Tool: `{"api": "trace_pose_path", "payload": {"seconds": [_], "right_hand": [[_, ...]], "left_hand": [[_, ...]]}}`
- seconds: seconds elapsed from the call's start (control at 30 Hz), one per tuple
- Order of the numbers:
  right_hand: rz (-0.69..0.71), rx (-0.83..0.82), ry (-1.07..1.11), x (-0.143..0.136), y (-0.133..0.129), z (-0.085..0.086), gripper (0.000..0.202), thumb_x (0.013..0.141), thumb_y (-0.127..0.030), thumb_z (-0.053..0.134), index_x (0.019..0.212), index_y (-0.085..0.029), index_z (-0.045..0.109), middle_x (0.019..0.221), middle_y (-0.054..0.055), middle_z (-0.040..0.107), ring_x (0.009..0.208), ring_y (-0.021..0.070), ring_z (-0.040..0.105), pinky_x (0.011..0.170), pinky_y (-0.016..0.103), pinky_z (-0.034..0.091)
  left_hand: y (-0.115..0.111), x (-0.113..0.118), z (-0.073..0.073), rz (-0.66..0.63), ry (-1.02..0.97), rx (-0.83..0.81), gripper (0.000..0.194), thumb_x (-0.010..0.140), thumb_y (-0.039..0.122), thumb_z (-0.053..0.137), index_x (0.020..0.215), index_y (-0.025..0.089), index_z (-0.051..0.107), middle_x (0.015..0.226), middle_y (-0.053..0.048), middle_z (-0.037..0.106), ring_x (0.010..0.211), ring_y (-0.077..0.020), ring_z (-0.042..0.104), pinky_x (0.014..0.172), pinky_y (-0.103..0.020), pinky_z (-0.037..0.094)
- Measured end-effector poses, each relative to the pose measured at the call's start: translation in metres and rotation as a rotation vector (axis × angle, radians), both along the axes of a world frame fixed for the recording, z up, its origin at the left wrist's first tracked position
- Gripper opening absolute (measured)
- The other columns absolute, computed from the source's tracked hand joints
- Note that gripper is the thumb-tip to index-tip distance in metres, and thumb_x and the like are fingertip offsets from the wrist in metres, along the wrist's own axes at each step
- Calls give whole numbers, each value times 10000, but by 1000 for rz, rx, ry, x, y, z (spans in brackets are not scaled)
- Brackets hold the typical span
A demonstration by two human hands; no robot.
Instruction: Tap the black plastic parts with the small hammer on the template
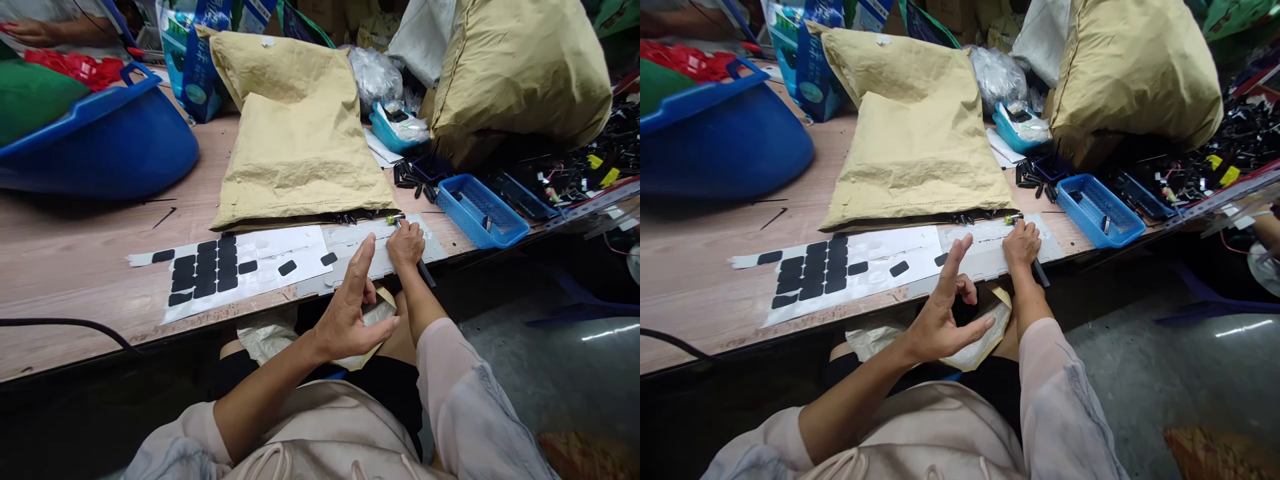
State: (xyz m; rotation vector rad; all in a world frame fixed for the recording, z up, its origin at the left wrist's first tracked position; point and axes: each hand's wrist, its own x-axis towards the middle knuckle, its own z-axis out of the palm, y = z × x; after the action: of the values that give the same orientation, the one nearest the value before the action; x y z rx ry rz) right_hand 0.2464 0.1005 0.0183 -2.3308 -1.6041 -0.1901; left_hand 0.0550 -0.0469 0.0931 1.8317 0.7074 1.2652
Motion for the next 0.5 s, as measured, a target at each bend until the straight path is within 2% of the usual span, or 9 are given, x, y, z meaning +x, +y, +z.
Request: {"api": "trace_pose_path", "payload": {"seconds": [0.17,0.27,0.37,0.5], "right_hand": [[8,13,-13,1,0,-2,360,1011,-241,468,1319,-172,641,1212,164,620,1099,287,555,865,386,452],[6,13,-12,1,1,-3,354,1015,-246,463,1312,-176,642,1217,161,620,1103,286,554,863,383,452],[7,14,-8,1,1,-4,362,1013,-247,462,1320,-178,642,1215,165,616,1103,290,552,860,388,460],[1,3,-2,1,1,-3,387,1022,-246,436,1347,-185,638,1228,166,615,1117,294,555,868,396,472]], "left_hand": [[3,-1,-6,59,64,12,1148,888,270,775,1721,409,-3,1797,-196,-70,836,-110,525,749,-321,550],[4,-3,-8,58,79,8,1147,887,246,762,1720,414,-9,1798,-188,-79,830,-107,516,749,-314,550],[0,1,-8,1,77,2,1180,867,230,762,1720,412,-33,1800,-188,-56,836,-115,549,738,-318,551],[-8,11,-8,-161,68,80,1211,852,276,776,1719,409,-60,1803,-183,-35,951,-177,625,775,-346,560]]}}
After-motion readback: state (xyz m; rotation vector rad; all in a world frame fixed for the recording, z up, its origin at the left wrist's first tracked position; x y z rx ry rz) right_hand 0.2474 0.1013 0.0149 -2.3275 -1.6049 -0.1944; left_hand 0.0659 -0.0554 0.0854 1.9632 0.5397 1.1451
